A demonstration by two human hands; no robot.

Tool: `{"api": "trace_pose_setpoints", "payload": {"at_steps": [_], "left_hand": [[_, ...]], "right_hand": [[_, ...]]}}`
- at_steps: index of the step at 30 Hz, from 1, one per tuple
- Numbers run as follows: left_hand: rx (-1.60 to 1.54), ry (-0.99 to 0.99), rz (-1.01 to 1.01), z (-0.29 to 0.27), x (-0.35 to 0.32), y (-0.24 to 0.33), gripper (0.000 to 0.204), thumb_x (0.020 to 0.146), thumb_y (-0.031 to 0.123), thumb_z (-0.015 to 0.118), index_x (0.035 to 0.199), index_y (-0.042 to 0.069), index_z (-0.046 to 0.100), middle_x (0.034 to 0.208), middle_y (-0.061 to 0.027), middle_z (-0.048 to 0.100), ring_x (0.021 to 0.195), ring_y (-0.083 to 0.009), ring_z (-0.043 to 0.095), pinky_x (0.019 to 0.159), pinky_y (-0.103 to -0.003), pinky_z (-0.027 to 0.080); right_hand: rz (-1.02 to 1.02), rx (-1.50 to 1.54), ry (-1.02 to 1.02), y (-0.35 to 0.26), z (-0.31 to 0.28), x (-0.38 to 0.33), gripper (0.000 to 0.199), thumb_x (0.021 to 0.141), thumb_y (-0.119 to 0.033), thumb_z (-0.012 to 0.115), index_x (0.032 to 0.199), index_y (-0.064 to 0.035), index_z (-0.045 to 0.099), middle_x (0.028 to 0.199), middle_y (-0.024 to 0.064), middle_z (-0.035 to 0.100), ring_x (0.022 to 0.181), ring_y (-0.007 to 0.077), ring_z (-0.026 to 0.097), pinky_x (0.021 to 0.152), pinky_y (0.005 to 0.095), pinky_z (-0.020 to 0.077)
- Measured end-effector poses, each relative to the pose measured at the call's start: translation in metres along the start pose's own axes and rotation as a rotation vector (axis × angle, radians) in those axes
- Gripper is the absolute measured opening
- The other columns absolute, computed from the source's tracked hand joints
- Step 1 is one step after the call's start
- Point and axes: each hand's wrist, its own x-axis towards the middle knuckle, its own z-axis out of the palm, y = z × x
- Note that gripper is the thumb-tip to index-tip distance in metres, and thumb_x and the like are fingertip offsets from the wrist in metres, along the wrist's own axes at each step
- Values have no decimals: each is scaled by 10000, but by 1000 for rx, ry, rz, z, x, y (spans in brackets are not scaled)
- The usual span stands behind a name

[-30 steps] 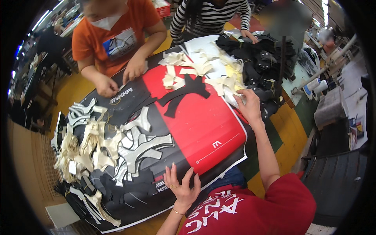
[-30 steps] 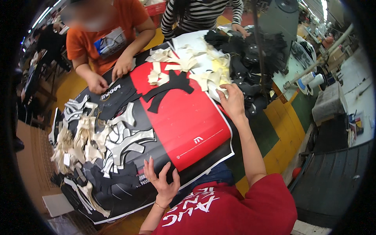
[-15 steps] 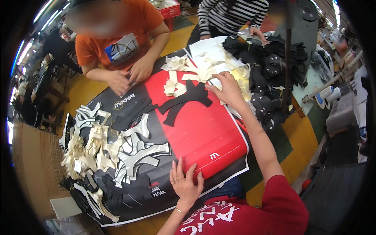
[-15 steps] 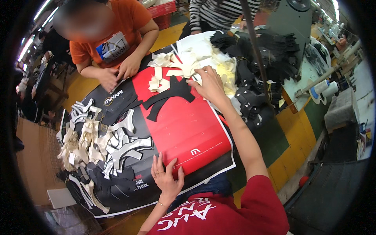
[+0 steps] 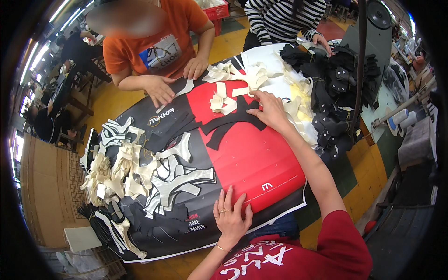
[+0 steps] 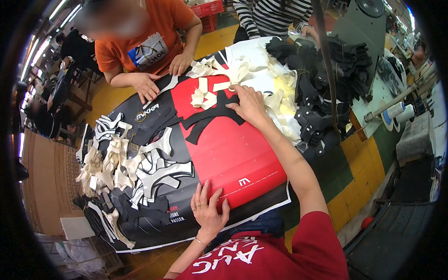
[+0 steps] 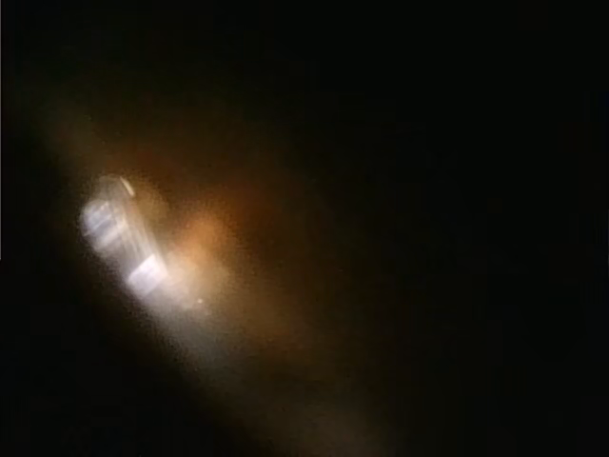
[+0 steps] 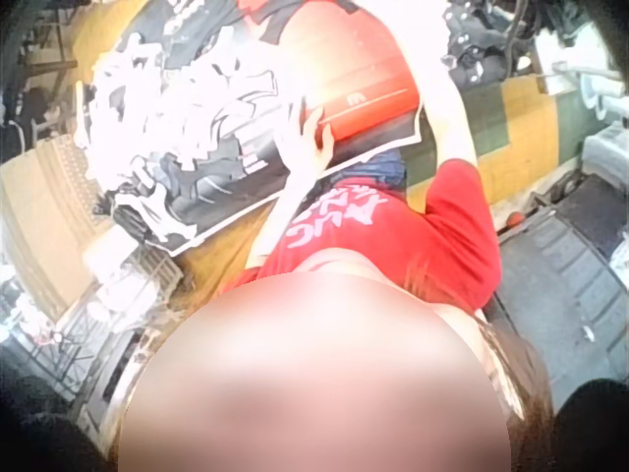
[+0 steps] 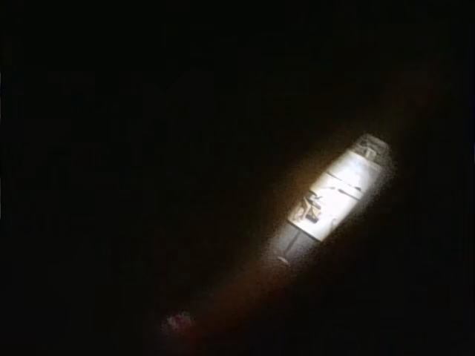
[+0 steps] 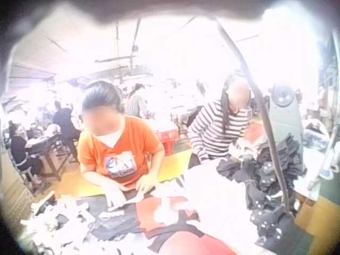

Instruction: The person repeatedly picks small off-white foam-like pieces from a pile and places them onto a red and black mat, aligning each piece by hand. The person handles the pieces one at a time, adjusting their position on the mat throughout the clip.

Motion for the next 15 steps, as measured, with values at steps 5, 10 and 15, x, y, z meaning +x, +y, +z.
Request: {"api": "trace_pose_setpoints", "payload": {"at_steps": [5,10,15], "left_hand": [[-7,6,0,0,0,0,341,837,244,723,1161,144,688,1458,-142,519,1390,-351,429,1135,-463,280],[-63,18,-13,-2,1,0,386,826,239,749,1186,119,677,1477,-195,474,1390,-384,414,1125,-478,294],[-164,268,37,-35,15,-4,696,764,239,831,1349,56,501,1535,-327,255,1427,-495,273,1137,-584,231]], "right_hand": [[-16,-63,78,-7,-1,-4,417,772,-239,824,1137,-115,666,968,54,648,988,240,607,890,391,397],[-282,-99,228,-38,-28,-16,181,801,-159,783,953,-98,707,958,47,652,981,235,602,906,399,395],[-485,74,191,-82,-92,-70,124,802,-134,778,889,-90,701,961,25,699,914,219,641,833,380,461]]}}
